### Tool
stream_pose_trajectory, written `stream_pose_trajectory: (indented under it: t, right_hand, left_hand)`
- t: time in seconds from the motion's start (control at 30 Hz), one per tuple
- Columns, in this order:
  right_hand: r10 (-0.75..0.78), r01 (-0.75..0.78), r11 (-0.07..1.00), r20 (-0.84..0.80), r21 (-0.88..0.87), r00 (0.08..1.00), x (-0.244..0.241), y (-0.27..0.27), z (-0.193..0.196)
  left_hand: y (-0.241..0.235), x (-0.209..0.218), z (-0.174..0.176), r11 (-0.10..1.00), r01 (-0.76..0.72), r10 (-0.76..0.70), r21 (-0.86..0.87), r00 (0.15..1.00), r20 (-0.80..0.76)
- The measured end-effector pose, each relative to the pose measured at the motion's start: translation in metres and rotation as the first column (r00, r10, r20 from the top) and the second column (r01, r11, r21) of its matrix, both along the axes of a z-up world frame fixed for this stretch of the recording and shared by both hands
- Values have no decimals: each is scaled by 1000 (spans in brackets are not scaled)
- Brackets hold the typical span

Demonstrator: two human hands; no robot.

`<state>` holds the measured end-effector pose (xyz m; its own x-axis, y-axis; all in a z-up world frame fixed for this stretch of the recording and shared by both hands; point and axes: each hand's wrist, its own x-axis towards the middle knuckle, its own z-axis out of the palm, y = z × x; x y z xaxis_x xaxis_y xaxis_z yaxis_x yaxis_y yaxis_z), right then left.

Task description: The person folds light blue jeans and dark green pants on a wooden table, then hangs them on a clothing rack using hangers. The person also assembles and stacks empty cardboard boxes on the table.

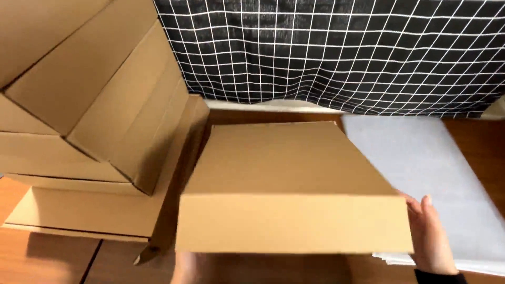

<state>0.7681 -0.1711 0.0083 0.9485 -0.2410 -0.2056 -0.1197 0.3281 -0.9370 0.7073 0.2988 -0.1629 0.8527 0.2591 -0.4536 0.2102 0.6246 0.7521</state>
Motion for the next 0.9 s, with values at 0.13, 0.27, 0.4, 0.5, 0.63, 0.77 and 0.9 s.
stream_pose_trajectory:
  t: [0.13,0.27,0.4,0.5,0.63,0.77,0.9]
  right_hand:
    - [-78,45,987,-214,-157,974,-22,37,46]
    - [-66,-48,960,-389,-276,919,-38,58,72]
    - [-47,-82,942,-372,-326,927,-42,27,20]
    - [-29,-121,921,-376,-369,926,-38,6,-18]
    - [-64,-182,861,-456,-476,888,-31,-4,-49]
    - [-103,-218,826,-519,-520,848,-29,8,-52]
    - [-169,-204,819,-567,-536,806,-32,40,-14]
  left_hand:
    - [-31,-62,40,986,-88,73,-142,991,-108]
    - [-53,-14,166,941,-195,137,-276,967,-216]
    - [-53,-21,176,946,-211,188,-247,976,-113]
    - [-29,-18,137,996,-47,41,75,995,89]
    - [-20,-16,119,973,-120,180,196,928,-327]
    - [-13,-16,81,941,-1,103,338,954,-282]
    - [-22,-18,98,949,31,69,314,951,-303]
